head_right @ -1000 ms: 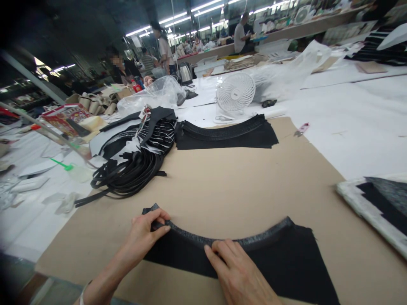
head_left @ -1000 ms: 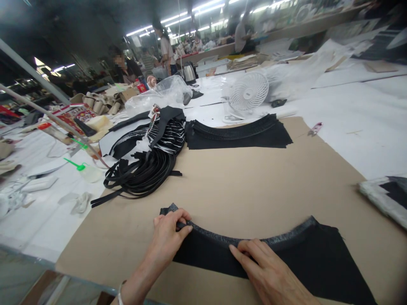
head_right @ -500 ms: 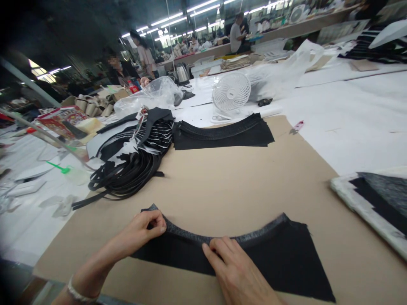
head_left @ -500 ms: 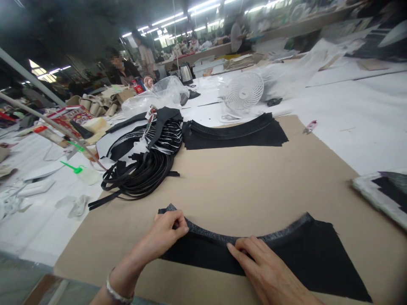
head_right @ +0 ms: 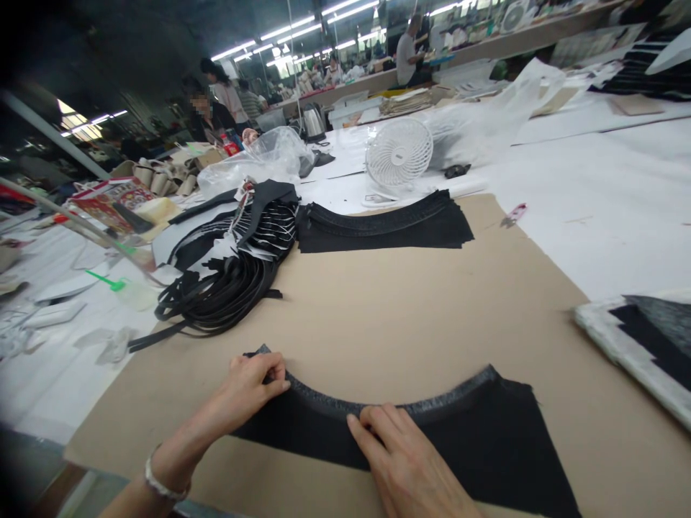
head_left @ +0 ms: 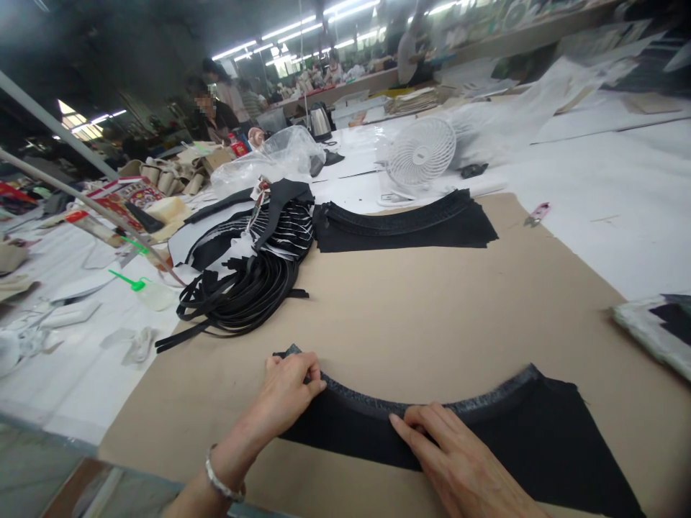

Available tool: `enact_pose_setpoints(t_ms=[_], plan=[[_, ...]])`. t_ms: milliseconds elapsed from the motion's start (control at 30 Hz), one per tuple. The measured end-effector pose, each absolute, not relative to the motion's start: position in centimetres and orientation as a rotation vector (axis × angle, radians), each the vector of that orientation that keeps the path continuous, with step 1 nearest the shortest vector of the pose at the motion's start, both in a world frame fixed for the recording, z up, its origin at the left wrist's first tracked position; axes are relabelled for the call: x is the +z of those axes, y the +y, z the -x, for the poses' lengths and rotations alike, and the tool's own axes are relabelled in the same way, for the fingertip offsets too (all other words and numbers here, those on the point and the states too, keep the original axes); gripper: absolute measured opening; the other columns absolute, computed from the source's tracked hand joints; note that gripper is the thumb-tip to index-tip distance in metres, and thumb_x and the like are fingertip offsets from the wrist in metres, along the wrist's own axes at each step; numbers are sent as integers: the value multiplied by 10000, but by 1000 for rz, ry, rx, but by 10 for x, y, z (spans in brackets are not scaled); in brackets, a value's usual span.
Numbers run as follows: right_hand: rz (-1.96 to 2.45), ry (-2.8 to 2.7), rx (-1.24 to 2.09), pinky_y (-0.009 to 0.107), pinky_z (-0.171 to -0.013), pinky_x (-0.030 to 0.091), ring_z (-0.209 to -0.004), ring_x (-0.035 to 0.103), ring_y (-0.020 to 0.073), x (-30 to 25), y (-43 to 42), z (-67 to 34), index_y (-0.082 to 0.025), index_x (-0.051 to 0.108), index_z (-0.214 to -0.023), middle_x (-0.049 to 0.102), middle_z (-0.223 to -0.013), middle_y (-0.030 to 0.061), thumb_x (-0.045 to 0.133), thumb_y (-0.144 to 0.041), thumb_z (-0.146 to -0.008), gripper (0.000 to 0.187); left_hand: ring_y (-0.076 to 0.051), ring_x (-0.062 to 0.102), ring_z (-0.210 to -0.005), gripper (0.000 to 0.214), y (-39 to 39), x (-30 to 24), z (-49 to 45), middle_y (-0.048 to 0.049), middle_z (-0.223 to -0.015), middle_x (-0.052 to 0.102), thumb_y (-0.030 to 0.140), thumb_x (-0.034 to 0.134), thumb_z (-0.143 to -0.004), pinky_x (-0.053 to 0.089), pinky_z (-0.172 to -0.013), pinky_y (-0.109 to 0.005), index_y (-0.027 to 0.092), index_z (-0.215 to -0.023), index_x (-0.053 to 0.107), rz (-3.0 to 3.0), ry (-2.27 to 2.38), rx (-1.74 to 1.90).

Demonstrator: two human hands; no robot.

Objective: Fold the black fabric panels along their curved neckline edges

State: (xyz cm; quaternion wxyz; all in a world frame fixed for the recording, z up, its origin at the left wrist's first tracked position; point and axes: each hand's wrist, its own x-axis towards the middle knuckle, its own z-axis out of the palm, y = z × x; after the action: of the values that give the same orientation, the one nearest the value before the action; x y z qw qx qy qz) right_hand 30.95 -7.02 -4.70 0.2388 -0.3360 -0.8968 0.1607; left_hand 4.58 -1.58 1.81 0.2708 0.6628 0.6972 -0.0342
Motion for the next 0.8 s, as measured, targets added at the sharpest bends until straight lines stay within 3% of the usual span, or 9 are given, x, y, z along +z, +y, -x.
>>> enact_pose_setpoints(t_ms=[333, 533, 800], plan=[[920, -2489, 421, 349, -830, 517, -880, 573, 195, -49, -71, -312, -130, 568, -1235, 606, -987, 111, 357, 33, -780, 527, -205, 588, -803, 122, -18, 9, -47, 10, -752, 668, 266, 583, -797, 252, -837, -362, 212, -688, 570, -1804, 1927, -69], [961, -2535, 302, 363, -830, 481, -915, 557, 218, -23, -72, -287, -153, 547, -1250, 606, -1052, 106, 429, -8, -797, 491, -220, 573, -867, 103, -23, 9, -50, -18, -791, 673, 221, 585, -785, 243, -812, -372, 205, -685, 572, -1838, 1971, -28], [927, -2567, 190, 385, -902, 439, -944, 540, 226, -45, -64, -223, -74, 477, -1290, 600, -1073, 104, 511, -1, -733, 562, -221, 566, -822, 113, -25, 10, -46, 4, -785, 643, 230, 652, -743, 248, -799, -358, 213, -766, 542, -1879, 2031, 63]])
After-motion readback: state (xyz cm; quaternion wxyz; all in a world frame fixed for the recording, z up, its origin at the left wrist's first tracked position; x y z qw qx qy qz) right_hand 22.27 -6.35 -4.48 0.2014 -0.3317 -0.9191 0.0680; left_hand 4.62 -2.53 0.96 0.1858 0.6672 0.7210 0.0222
